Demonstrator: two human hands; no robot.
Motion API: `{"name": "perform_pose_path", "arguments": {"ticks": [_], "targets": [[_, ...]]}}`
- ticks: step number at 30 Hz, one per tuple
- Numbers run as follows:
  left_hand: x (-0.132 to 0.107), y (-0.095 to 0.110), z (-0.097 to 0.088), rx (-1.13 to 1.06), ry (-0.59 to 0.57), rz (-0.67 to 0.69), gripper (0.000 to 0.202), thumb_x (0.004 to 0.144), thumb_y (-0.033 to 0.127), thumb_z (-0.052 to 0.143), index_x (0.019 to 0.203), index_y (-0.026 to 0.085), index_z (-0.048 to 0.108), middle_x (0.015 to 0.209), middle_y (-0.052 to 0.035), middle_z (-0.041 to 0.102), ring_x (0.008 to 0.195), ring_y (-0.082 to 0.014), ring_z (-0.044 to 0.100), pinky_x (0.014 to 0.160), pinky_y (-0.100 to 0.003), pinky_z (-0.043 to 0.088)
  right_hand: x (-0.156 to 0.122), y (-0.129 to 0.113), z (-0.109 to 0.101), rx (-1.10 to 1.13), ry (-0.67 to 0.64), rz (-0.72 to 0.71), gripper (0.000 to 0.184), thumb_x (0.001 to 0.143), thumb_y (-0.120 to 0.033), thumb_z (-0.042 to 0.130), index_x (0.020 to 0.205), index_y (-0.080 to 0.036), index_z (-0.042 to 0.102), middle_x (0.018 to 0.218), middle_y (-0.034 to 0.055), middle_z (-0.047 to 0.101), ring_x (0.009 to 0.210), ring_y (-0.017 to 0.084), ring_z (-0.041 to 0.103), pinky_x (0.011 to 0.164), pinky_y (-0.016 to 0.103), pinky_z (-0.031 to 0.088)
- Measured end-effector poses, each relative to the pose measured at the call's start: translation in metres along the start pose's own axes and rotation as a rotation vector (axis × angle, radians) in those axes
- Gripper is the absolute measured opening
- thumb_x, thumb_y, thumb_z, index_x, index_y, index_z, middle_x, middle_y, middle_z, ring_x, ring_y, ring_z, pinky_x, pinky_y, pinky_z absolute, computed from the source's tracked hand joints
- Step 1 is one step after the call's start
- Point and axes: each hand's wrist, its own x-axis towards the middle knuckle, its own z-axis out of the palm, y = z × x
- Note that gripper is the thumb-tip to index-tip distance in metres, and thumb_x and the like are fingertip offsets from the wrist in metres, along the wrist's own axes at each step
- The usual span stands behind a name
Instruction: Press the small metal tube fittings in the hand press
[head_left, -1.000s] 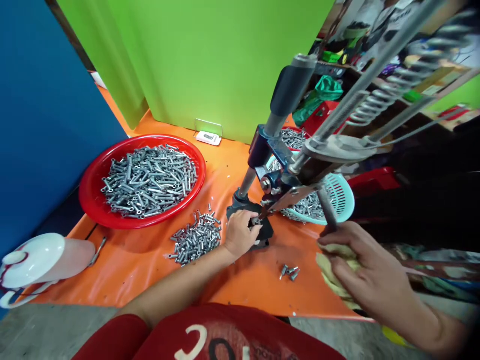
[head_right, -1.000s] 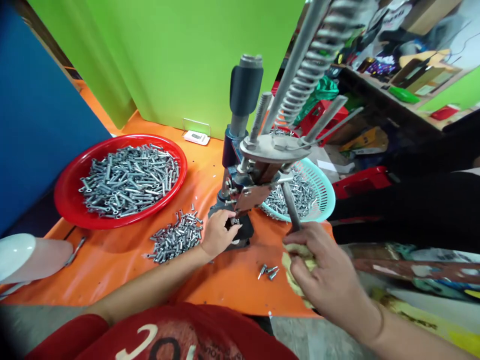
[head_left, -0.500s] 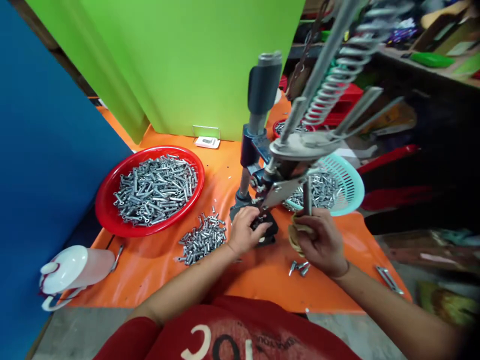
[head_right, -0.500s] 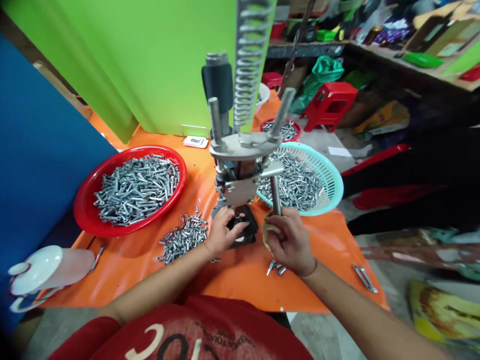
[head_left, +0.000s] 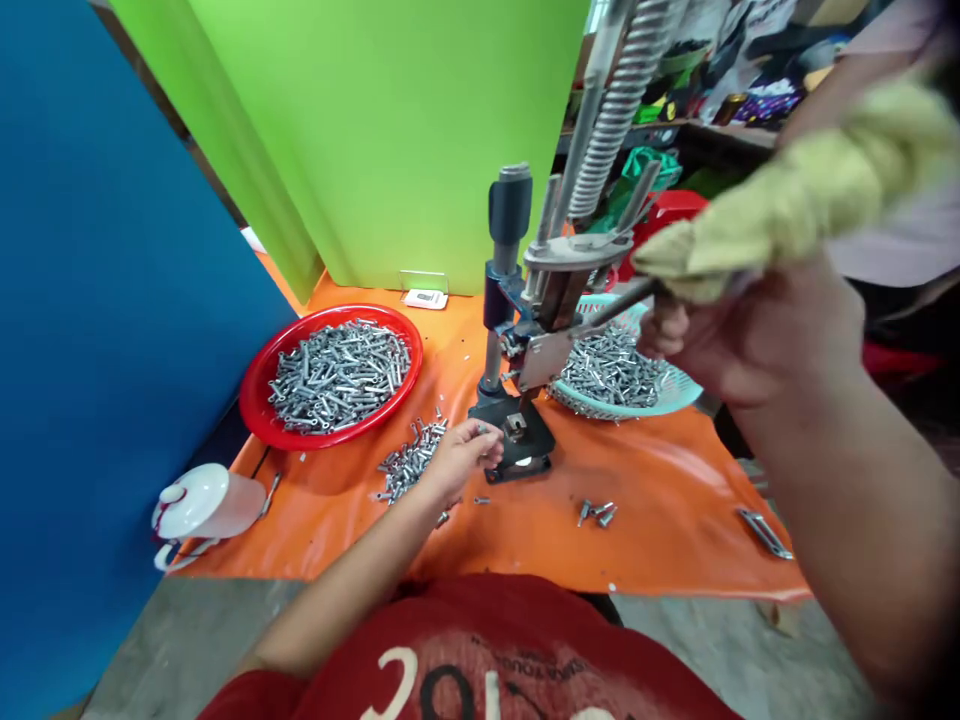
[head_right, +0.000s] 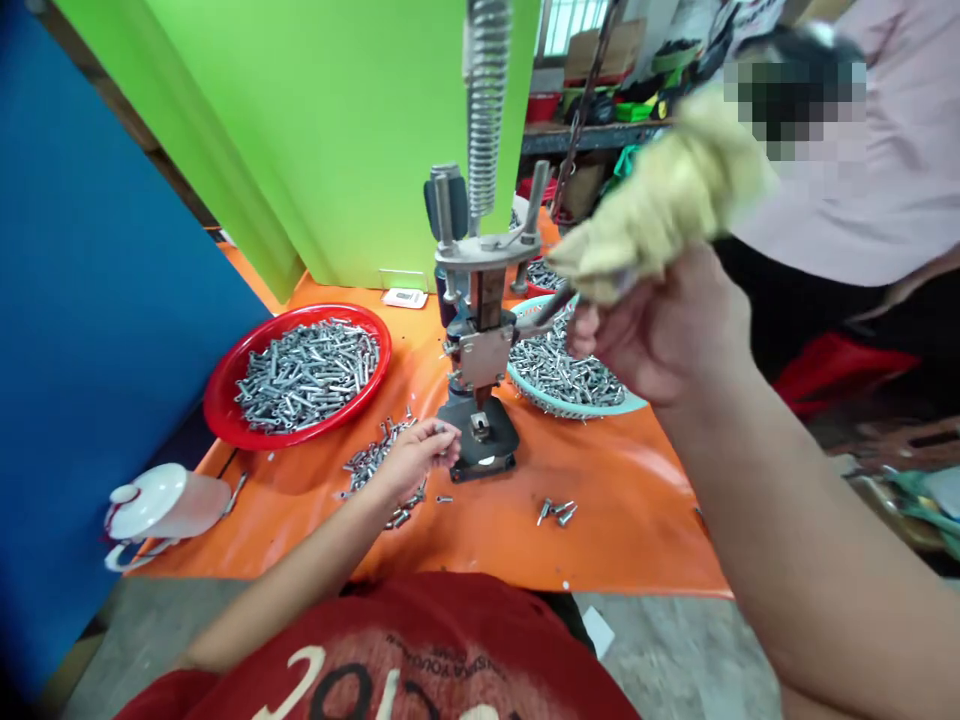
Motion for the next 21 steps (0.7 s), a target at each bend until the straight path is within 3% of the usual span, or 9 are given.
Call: {"name": "perform_pose_path", "arguments": {"ticks": [3, 6, 9, 12, 16, 18, 21], "targets": [[-0.024, -0.013, -0.015, 0.528, -0.025, 0.115, 0.014, 0.075, 0.027, 0.057, 0.084, 0.016, 0.061, 0.069, -0.0011, 0.06, 0.063, -0.0136, 0.055, 0.063, -0.026, 0.044, 0.005, 0.014, 0.025, 0.186, -0.123, 0.203, 0.038, 0.092, -0.053, 0.033, 0.091, -0.023, 0.057, 0.052, -0.0031, 0.053, 0.042, 0.009, 0.052, 0.045, 0.026, 0.042], [-0.04, -0.03, -0.019, 1.088, -0.105, 0.244, 0.012, 0.077, 0.023, 0.055, 0.081, 0.016, 0.064, 0.081, -0.0074, 0.065, 0.076, -0.0202, 0.059, 0.07, -0.031, 0.045, -0.016, 0.045, 0.031, 0.199, 0.02, 0.086, 0.029, 0.089, -0.045, 0.047, 0.104, -0.022, 0.056, 0.061, -0.0007, 0.059, 0.044, 0.009, 0.052, 0.043, 0.023, 0.04], [-0.045, -0.042, -0.017, 1.351, -0.157, 0.294, 0.017, 0.081, 0.02, 0.049, 0.079, 0.013, 0.065, 0.081, -0.0114, 0.066, 0.08, -0.0235, 0.06, 0.071, -0.033, 0.045, -0.058, 0.082, 0.03, 0.117, 0.088, 0.006, 0.025, 0.086, -0.04, 0.055, 0.102, -0.021, 0.059, 0.065, -0.001, 0.059, 0.049, 0.008, 0.053, 0.046, 0.021, 0.042], [-0.043, -0.042, -0.012, 1.261, -0.105, 0.314, 0.014, 0.081, 0.02, 0.05, 0.079, 0.015, 0.064, 0.08, -0.0084, 0.065, 0.076, -0.02, 0.06, 0.068, -0.029, 0.044, -0.105, 0.116, 0.029, -0.101, -0.043, 0.156, 0.025, 0.079, -0.041, 0.063, 0.088, -0.018, 0.062, 0.068, 0.0001, 0.06, 0.056, 0.009, 0.055, 0.053, 0.021, 0.046], [-0.041, -0.031, -0.001, 0.871, 0.065, 0.346, 0.009, 0.08, 0.02, 0.053, 0.082, 0.018, 0.062, 0.072, -0.0006, 0.061, 0.065, -0.0119, 0.056, 0.06, -0.022, 0.04, -0.146, 0.146, 0.035, -0.274, -0.29, 0.405, 0.031, 0.076, -0.044, 0.064, 0.09, -0.016, 0.065, 0.074, 0.0033, 0.064, 0.06, 0.01, 0.055, 0.057, 0.022, 0.048], [-0.038, -0.027, 0.007, 0.771, 0.118, 0.396, 0.009, 0.08, 0.02, 0.054, 0.081, 0.018, 0.062, 0.069, 0.0004, 0.058, 0.061, -0.0102, 0.052, 0.058, -0.021, 0.039, -0.155, 0.153, 0.038, -0.242, -0.319, 0.463, 0.035, 0.075, -0.047, 0.063, 0.092, -0.016, 0.065, 0.079, 0.0042, 0.066, 0.062, 0.01, 0.056, 0.059, 0.023, 0.049], [-0.031, -0.024, 0.017, 0.785, 0.166, 0.512, 0.007, 0.079, 0.019, 0.055, 0.08, 0.018, 0.062, 0.07, -0.0005, 0.057, 0.063, -0.0108, 0.052, 0.06, -0.022, 0.04, -0.154, 0.159, 0.04, -0.238, -0.271, 0.482, 0.037, 0.073, -0.049, 0.064, 0.088, -0.016, 0.064, 0.074, 0.0036, 0.064, 0.061, 0.011, 0.056, 0.059, 0.023, 0.048]]}}
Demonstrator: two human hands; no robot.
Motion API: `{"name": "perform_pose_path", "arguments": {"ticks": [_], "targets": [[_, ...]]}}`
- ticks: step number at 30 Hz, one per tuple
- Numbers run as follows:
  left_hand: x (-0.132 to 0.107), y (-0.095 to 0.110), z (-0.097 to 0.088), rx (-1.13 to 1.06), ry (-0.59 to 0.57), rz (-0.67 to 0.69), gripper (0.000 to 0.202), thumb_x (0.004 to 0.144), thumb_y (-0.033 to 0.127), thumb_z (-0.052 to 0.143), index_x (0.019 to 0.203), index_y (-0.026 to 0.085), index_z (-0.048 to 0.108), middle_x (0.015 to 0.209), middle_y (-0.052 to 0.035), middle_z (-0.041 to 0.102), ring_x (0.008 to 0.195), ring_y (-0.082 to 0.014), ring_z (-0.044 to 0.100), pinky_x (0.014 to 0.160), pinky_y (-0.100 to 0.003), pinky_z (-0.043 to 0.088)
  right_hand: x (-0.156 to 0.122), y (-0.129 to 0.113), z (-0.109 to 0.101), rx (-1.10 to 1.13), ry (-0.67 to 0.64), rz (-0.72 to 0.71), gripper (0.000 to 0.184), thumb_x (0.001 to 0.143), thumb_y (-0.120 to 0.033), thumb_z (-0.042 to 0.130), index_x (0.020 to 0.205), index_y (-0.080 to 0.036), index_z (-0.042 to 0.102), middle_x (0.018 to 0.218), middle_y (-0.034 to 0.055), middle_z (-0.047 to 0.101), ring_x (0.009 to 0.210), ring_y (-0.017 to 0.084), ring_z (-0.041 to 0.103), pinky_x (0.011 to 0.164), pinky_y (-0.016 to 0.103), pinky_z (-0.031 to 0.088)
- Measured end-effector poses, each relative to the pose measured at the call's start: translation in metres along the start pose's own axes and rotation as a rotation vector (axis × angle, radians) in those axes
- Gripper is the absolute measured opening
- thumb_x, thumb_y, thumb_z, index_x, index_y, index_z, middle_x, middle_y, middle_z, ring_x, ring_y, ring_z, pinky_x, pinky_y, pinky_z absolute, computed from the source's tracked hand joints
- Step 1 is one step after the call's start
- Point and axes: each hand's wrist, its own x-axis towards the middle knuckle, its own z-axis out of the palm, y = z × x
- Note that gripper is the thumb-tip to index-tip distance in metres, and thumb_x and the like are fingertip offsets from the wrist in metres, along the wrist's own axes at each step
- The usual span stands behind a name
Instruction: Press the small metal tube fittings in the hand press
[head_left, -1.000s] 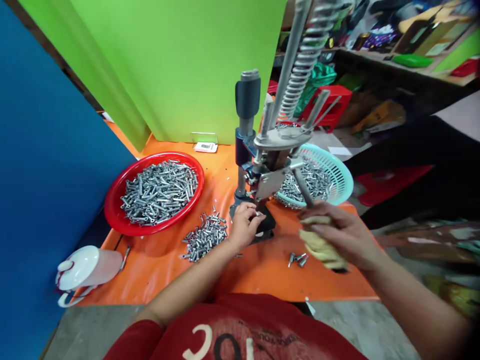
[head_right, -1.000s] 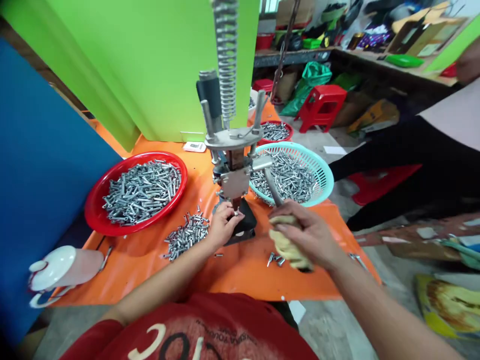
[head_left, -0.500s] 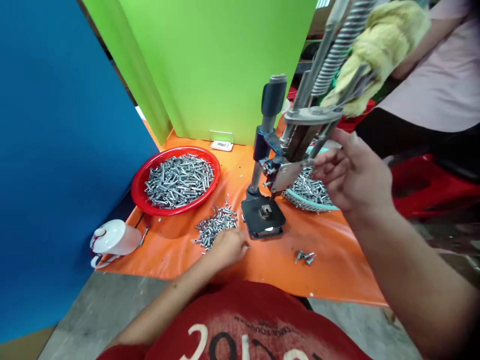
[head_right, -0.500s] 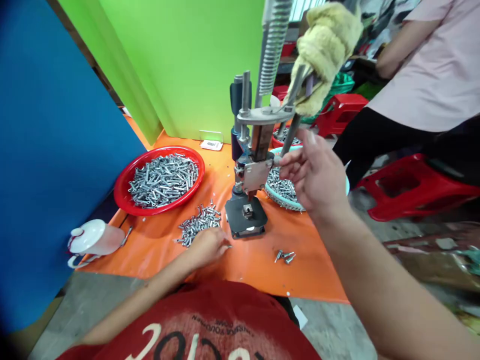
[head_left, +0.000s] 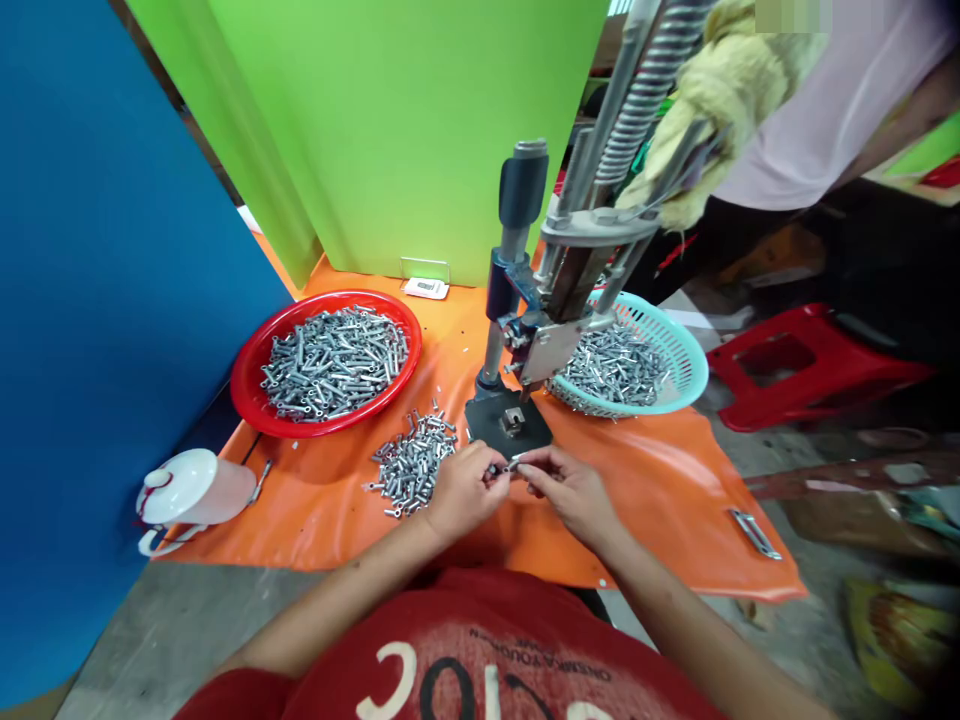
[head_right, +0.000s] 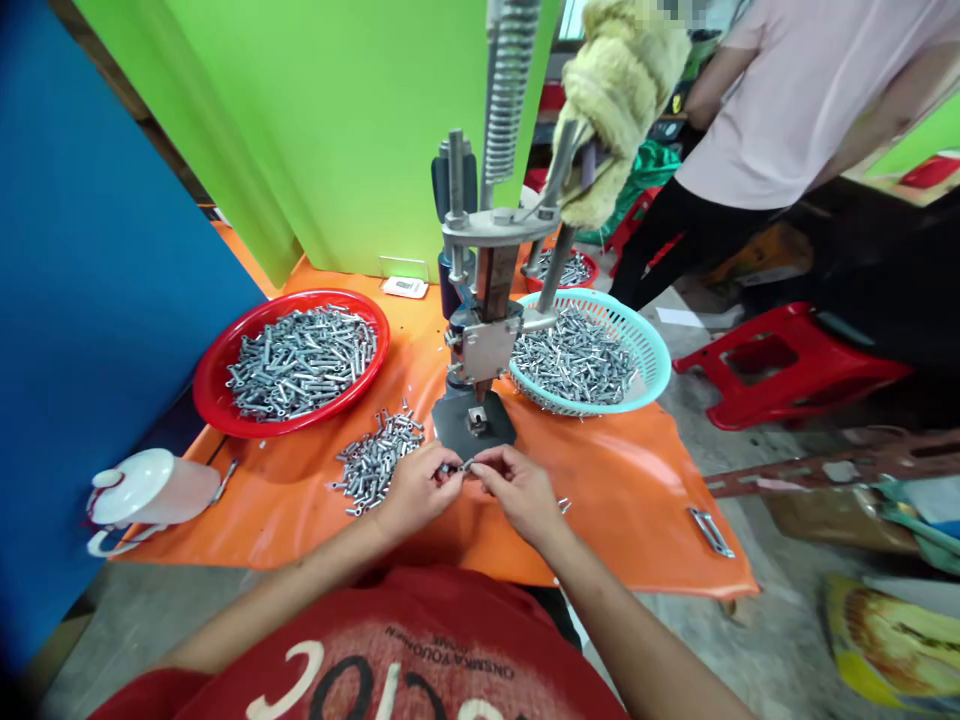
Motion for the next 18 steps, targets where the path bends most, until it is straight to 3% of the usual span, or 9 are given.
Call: {"name": "perform_pose_path", "arguments": {"ticks": [5, 9, 12, 18], "targets": [[0.016, -0.001, 0.013, 0.108, 0.015, 0.068, 0.009, 0.081, 0.023, 0.053, 0.081, 0.018, 0.062, 0.073, -0.0021, 0.058, 0.069, -0.0139, 0.054, 0.064, -0.025, 0.041, 0.02, 0.006, -0.013, -0.156, 0.004, -0.069, 0.031, 0.077, -0.047, 0.059, 0.081, -0.016, 0.064, 0.068, 0.0027, 0.062, 0.063, 0.012, 0.056, 0.059, 0.023, 0.047], [0.035, -0.005, 0.017, 0.047, 0.007, -0.088, 0.024, 0.079, 0.024, 0.058, 0.102, 0.019, 0.058, 0.09, -0.0035, 0.062, 0.075, -0.015, 0.057, 0.069, -0.027, 0.044, 0.044, 0.015, -0.022, -0.301, 0.107, -0.322, 0.021, 0.082, -0.038, 0.055, 0.087, -0.018, 0.062, 0.079, 0.0042, 0.064, 0.072, 0.015, 0.058, 0.066, 0.027, 0.049], [0.049, -0.01, 0.019, 0.043, -0.028, -0.164, 0.043, 0.076, 0.026, 0.061, 0.117, 0.02, 0.051, 0.105, -0.006, 0.063, 0.084, -0.0181, 0.059, 0.077, -0.03, 0.046, 0.06, 0.018, -0.025, -0.434, 0.08, -0.487, 0.018, 0.084, -0.032, 0.053, 0.092, -0.02, 0.061, 0.087, 0.006, 0.063, 0.079, 0.016, 0.06, 0.073, 0.03, 0.049], [0.06, -0.017, 0.024, 0.074, -0.087, -0.146, 0.031, 0.081, 0.025, 0.055, 0.112, 0.021, 0.055, 0.108, -0.005, 0.064, 0.095, -0.02, 0.059, 0.083, -0.032, 0.046, 0.074, 0.023, -0.028, -0.53, -0.004, -0.577, 0.018, 0.088, -0.031, 0.049, 0.096, -0.021, 0.06, 0.09, 0.007, 0.062, 0.088, 0.018, 0.061, 0.08, 0.033, 0.05]]}}
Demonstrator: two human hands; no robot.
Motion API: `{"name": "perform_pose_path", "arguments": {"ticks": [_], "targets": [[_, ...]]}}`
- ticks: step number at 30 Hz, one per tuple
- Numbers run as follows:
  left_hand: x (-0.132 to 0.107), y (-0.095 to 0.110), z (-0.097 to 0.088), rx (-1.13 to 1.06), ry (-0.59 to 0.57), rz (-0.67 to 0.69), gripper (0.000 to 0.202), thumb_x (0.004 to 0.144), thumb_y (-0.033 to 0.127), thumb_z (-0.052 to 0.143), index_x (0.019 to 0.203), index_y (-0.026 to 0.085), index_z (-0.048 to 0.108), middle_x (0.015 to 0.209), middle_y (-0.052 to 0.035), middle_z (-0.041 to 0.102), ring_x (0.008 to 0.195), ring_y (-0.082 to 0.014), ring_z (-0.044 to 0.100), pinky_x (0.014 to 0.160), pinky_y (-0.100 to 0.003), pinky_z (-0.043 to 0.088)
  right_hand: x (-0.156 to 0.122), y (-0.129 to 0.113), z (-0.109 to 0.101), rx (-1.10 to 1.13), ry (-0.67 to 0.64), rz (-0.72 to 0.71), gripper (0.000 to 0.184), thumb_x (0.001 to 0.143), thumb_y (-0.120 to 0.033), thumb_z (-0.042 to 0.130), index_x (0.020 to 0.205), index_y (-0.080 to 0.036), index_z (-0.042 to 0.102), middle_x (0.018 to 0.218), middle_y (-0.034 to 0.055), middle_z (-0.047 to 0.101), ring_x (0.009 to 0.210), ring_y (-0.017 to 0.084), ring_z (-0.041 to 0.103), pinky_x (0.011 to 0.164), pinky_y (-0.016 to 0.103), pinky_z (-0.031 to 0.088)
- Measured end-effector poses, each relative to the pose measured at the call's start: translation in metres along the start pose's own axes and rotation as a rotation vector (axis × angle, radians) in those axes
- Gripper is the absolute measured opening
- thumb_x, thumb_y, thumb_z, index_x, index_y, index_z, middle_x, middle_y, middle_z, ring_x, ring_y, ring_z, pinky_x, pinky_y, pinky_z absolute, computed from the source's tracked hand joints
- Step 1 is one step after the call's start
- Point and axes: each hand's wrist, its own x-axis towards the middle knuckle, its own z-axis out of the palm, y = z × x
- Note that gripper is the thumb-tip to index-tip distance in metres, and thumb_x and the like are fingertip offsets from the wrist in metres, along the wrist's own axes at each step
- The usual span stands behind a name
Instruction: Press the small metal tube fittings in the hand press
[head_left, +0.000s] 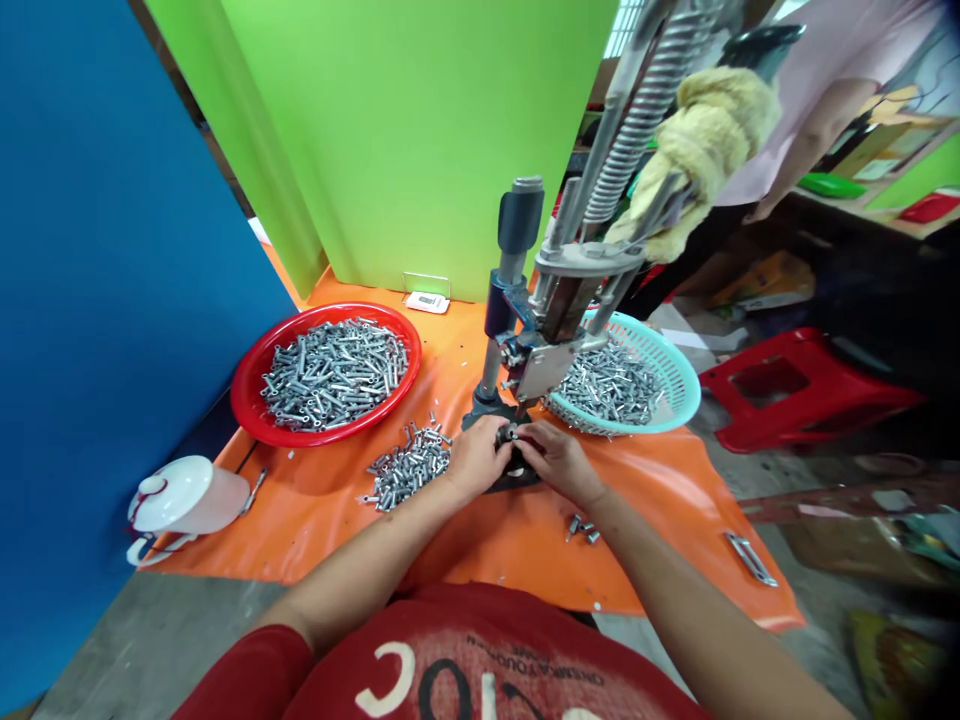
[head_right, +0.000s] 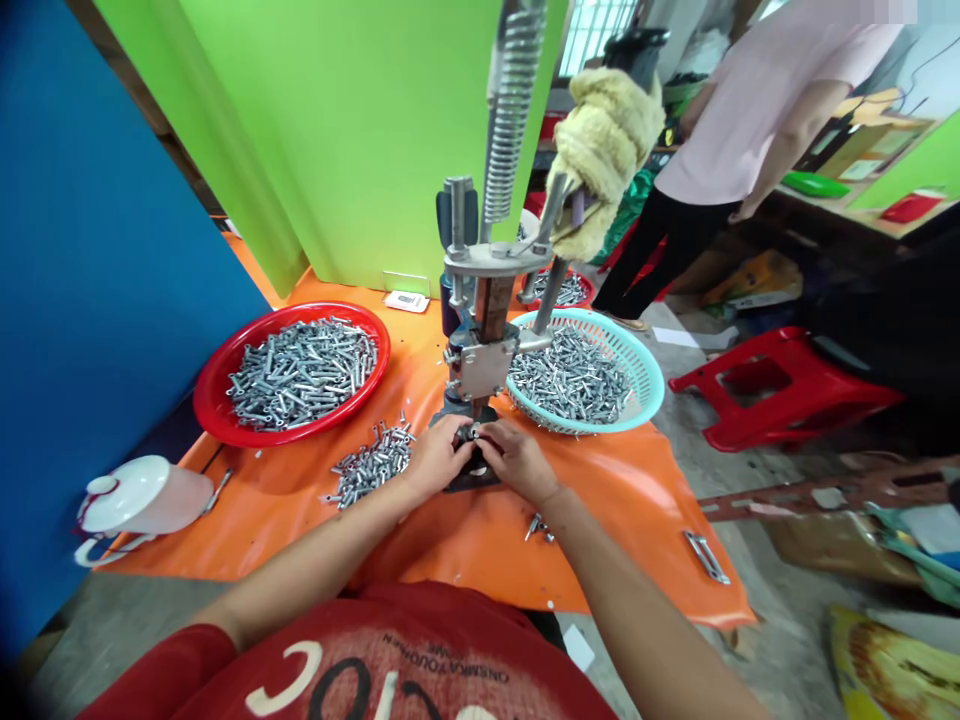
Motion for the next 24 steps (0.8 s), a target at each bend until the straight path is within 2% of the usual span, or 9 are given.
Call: {"name": "perform_pose_path", "arguments": {"ticks": [6, 10, 12, 14, 16, 18, 21, 24], "targets": [[0.002, 0.0, 0.001, 0.02, 0.013, -0.024, 0.025, 0.082, 0.025, 0.053, 0.107, 0.022, 0.056, 0.103, -0.0046, 0.064, 0.097, -0.0205, 0.058, 0.083, -0.032, 0.045, 0.005, 0.006, 0.002, 0.074, 0.004, -0.021, 0.027, 0.088, -0.028, 0.047, 0.112, -0.023, 0.058, 0.106, 0.0061, 0.063, 0.097, 0.017, 0.06, 0.088, 0.034, 0.049], [0.002, 0.002, 0.001, 0.024, 0.016, -0.05, 0.025, 0.081, 0.024, 0.054, 0.106, 0.022, 0.057, 0.099, -0.0039, 0.065, 0.089, -0.0189, 0.059, 0.077, -0.03, 0.044, -0.005, 0.009, -0.017, 0.032, 0.028, 0.065, 0.031, 0.087, -0.033, 0.05, 0.113, -0.02, 0.057, 0.097, 0.007, 0.063, 0.081, 0.016, 0.061, 0.073, 0.03, 0.051], [0.002, 0.002, 0.002, 0.033, 0.015, -0.074, 0.025, 0.08, 0.024, 0.055, 0.105, 0.022, 0.057, 0.097, -0.0033, 0.065, 0.084, -0.0177, 0.059, 0.073, -0.029, 0.043, -0.02, 0.01, -0.035, -0.04, -0.043, 0.13, 0.03, 0.086, -0.036, 0.051, 0.108, -0.019, 0.06, 0.09, 0.0061, 0.063, 0.072, 0.014, 0.059, 0.067, 0.028, 0.05], [0.002, 0.003, 0.004, 0.042, 0.023, -0.098, 0.023, 0.08, 0.025, 0.055, 0.103, 0.022, 0.058, 0.093, -0.0026, 0.065, 0.08, -0.0169, 0.058, 0.071, -0.028, 0.042, -0.042, 0.011, -0.054, -0.124, -0.186, 0.172, 0.028, 0.086, -0.038, 0.051, 0.103, -0.02, 0.063, 0.088, 0.0059, 0.063, 0.069, 0.014, 0.058, 0.065, 0.027, 0.049], [0.002, 0.004, 0.005, 0.038, 0.033, -0.109, 0.023, 0.08, 0.025, 0.055, 0.102, 0.022, 0.058, 0.09, -0.0021, 0.064, 0.078, -0.0165, 0.058, 0.07, -0.028, 0.042, -0.066, 0.011, -0.07, -0.184, -0.316, 0.18, 0.026, 0.085, -0.037, 0.052, 0.101, -0.021, 0.065, 0.091, 0.0068, 0.063, 0.076, 0.016, 0.06, 0.07, 0.029, 0.05], [0.002, 0.005, 0.005, 0.029, 0.038, -0.113, 0.022, 0.08, 0.024, 0.054, 0.102, 0.022, 0.058, 0.087, -0.0018, 0.064, 0.076, -0.0162, 0.057, 0.069, -0.027, 0.041, -0.088, 0.01, -0.08, -0.218, -0.39, 0.167, 0.026, 0.083, -0.035, 0.055, 0.104, -0.023, 0.066, 0.097, 0.0078, 0.062, 0.089, 0.019, 0.059, 0.078, 0.032, 0.05], [0.002, 0.004, 0.007, 0.025, 0.042, -0.112, 0.022, 0.08, 0.024, 0.054, 0.101, 0.022, 0.058, 0.085, -0.0018, 0.063, 0.076, -0.016, 0.057, 0.069, -0.027, 0.041, -0.111, 0.009, -0.08, -0.262, -0.391, 0.185, 0.032, 0.081, -0.036, 0.059, 0.112, -0.027, 0.064, 0.105, 0.0083, 0.059, 0.098, 0.022, 0.057, 0.086, 0.037, 0.049], [0.003, 0.003, 0.008, 0.02, 0.042, -0.105, 0.022, 0.08, 0.024, 0.054, 0.102, 0.021, 0.058, 0.086, -0.002, 0.063, 0.077, -0.0161, 0.057, 0.07, -0.028, 0.042, -0.118, 0.005, -0.067, -0.308, -0.322, 0.217, 0.029, 0.083, -0.039, 0.056, 0.108, -0.026, 0.066, 0.103, 0.009, 0.058, 0.093, 0.02, 0.058, 0.084, 0.036, 0.05]]}}
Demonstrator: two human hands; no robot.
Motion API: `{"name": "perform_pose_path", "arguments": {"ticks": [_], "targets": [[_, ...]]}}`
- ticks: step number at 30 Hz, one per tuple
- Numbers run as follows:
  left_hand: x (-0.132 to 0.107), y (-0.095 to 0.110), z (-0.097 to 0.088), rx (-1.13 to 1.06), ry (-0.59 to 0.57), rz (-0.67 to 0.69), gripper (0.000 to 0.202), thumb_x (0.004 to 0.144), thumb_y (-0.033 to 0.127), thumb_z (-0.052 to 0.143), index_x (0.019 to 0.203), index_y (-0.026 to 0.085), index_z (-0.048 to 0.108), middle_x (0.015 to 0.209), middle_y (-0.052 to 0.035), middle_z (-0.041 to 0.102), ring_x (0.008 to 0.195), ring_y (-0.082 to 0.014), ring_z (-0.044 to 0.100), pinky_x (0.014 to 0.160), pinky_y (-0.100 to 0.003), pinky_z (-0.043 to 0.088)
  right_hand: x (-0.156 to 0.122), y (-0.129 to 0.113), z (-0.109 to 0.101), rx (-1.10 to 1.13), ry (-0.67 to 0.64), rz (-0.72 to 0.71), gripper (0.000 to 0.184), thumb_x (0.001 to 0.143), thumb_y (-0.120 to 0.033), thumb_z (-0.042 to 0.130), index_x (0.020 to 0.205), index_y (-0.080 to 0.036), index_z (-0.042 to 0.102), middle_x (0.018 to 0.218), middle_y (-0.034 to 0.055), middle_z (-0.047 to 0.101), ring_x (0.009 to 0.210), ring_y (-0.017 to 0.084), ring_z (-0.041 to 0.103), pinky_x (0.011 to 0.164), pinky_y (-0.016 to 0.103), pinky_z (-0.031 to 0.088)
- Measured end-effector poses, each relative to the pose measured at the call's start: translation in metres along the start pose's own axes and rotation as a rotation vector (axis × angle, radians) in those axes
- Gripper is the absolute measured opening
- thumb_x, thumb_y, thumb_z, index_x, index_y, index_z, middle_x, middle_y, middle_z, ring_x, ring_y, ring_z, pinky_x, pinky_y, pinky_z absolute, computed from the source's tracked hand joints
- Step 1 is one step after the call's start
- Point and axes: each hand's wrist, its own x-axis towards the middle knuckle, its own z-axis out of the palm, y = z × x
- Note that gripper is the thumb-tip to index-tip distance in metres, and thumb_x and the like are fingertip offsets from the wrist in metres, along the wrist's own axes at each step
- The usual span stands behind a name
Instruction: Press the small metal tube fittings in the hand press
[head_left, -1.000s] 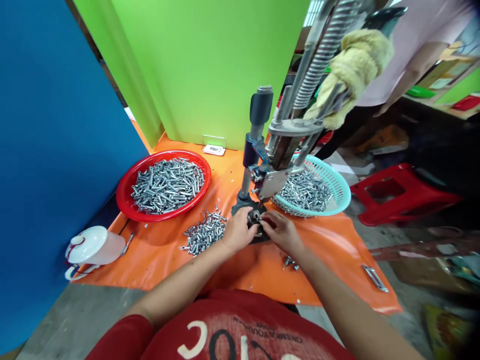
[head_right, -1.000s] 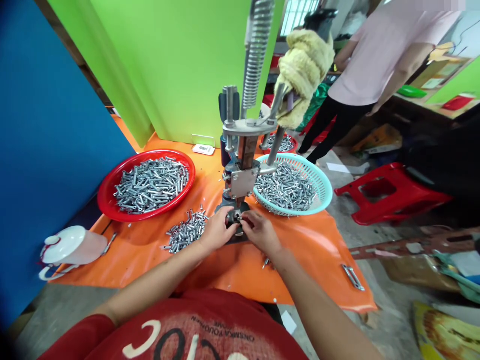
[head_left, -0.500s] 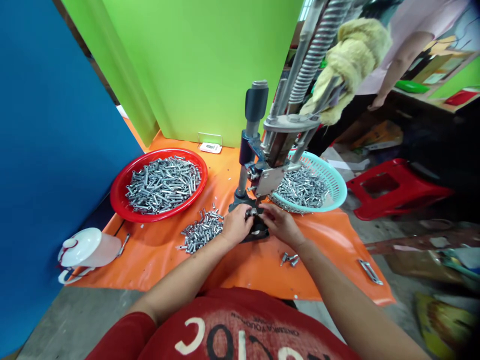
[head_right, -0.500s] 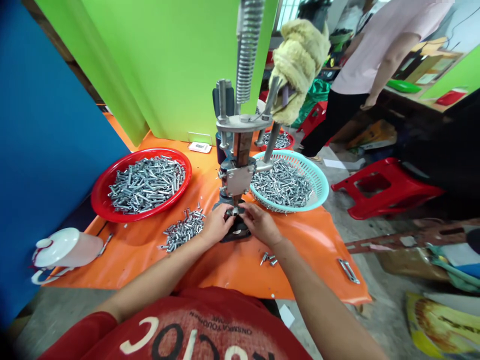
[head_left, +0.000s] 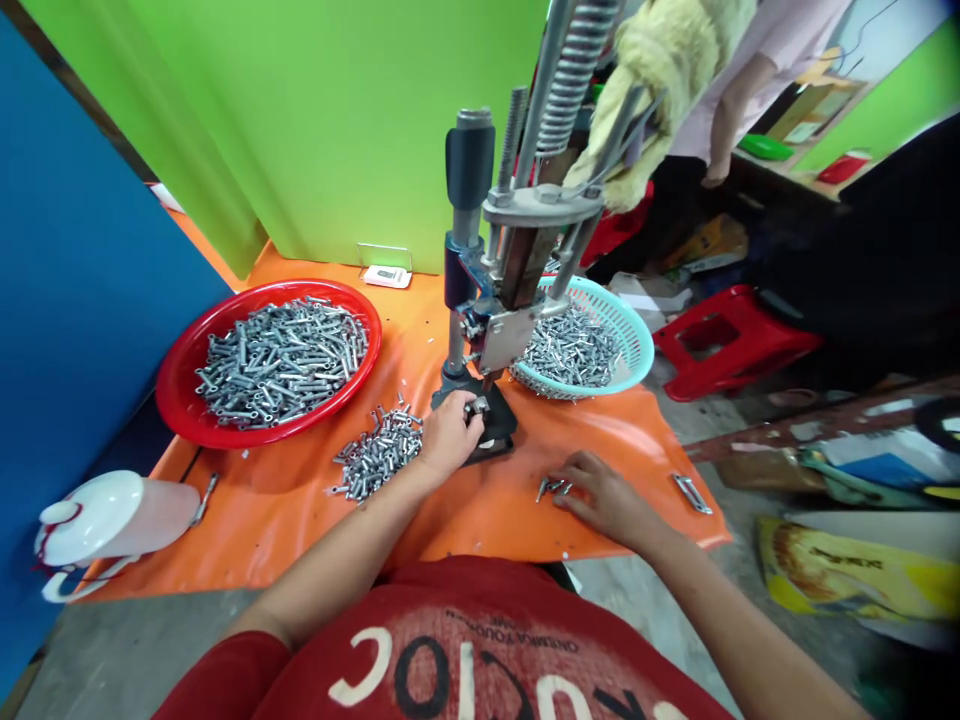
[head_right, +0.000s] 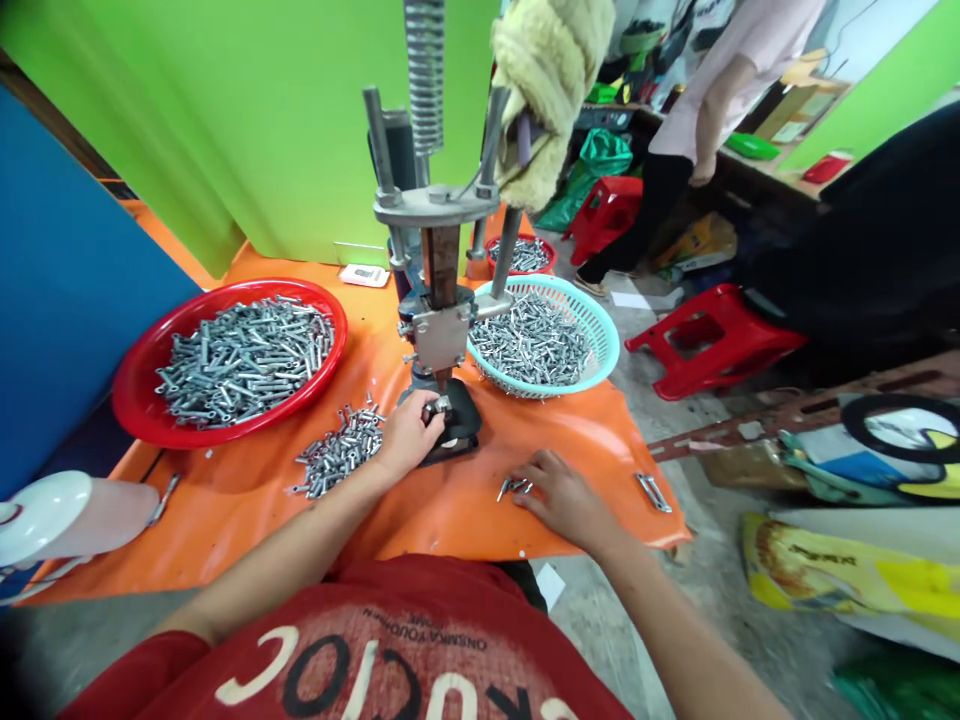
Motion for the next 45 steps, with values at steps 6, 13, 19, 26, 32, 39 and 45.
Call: {"name": "perform_pose_path", "arguments": {"ticks": [6, 13, 19, 26, 32, 39, 45], "targets": [[-0.009, -0.001, 0.0, -0.103, 0.065, 0.036, 0.035, 0.079, 0.022, 0.056, 0.113, 0.018, 0.052, 0.097, -0.0055, 0.061, 0.082, -0.0166, 0.056, 0.077, -0.029, 0.044, 0.007, -0.017, 0.007, -0.007, 0.021, -0.092, 0.019, 0.087, -0.029, 0.048, 0.09, -0.021, 0.065, 0.091, 0.0089, 0.06, 0.087, 0.02, 0.058, 0.079, 0.035, 0.049], [-0.012, 0.005, 0.009, -0.326, 0.123, -0.034, 0.029, 0.076, 0.027, 0.063, 0.103, 0.019, 0.058, 0.082, 0.0, 0.058, 0.073, -0.0124, 0.052, 0.071, -0.024, 0.042, 0.048, -0.038, 0.007, 0.531, 0.363, 0.112, 0.024, 0.083, -0.042, 0.056, 0.09, -0.019, 0.061, 0.078, 0.0046, 0.063, 0.07, 0.015, 0.058, 0.064, 0.028, 0.049], [0.0, -0.001, 0.019, -0.508, 0.117, -0.109, 0.018, 0.077, 0.031, 0.062, 0.09, 0.018, 0.063, 0.065, 0.0041, 0.049, 0.063, -0.0106, 0.045, 0.062, -0.022, 0.038, 0.108, -0.065, 0.003, 0.999, 0.449, 0.15, 0.036, 0.071, -0.047, 0.068, 0.093, -0.019, 0.062, 0.087, 0.004, 0.065, 0.075, 0.014, 0.06, 0.071, 0.029, 0.053], [0.001, -0.002, 0.018, -0.537, 0.114, -0.13, 0.013, 0.076, 0.027, 0.061, 0.085, 0.018, 0.064, 0.065, 0.0041, 0.051, 0.062, -0.0097, 0.045, 0.061, -0.021, 0.036, 0.138, -0.062, 0.008, 0.915, 0.465, 0.046, 0.034, 0.069, -0.047, 0.07, 0.085, -0.018, 0.06, 0.083, 0.0042, 0.065, 0.077, 0.016, 0.062, 0.074, 0.032, 0.052], [0.001, -0.002, 0.019, -0.543, 0.118, -0.121, 0.011, 0.077, 0.025, 0.061, 0.084, 0.018, 0.064, 0.066, 0.0041, 0.051, 0.062, -0.0094, 0.044, 0.059, -0.02, 0.036, 0.139, -0.061, -0.001, 0.603, 0.449, -0.088, 0.022, 0.075, -0.038, 0.066, 0.079, -0.017, 0.06, 0.077, 0.004, 0.062, 0.073, 0.015, 0.058, 0.07, 0.03, 0.049], [0.002, -0.004, 0.022, -0.537, 0.121, -0.124, 0.01, 0.077, 0.023, 0.061, 0.084, 0.017, 0.065, 0.068, 0.0031, 0.055, 0.062, -0.0092, 0.047, 0.059, -0.02, 0.037, 0.14, -0.061, -0.005, 0.518, 0.442, -0.135, 0.019, 0.08, -0.035, 0.061, 0.077, -0.016, 0.059, 0.075, 0.0047, 0.063, 0.069, 0.015, 0.059, 0.063, 0.028, 0.05], [0.002, 0.001, 0.022, -0.483, 0.197, -0.007, 0.012, 0.078, 0.02, 0.06, 0.088, 0.017, 0.065, 0.082, -0.001, 0.062, 0.071, -0.011, 0.053, 0.066, -0.021, 0.04, 0.137, -0.067, -0.015, 0.362, 0.425, -0.228, 0.01, 0.082, -0.029, 0.058, 0.081, -0.018, 0.06, 0.077, 0.004, 0.062, 0.074, 0.016, 0.06, 0.068, 0.03, 0.049]]}}
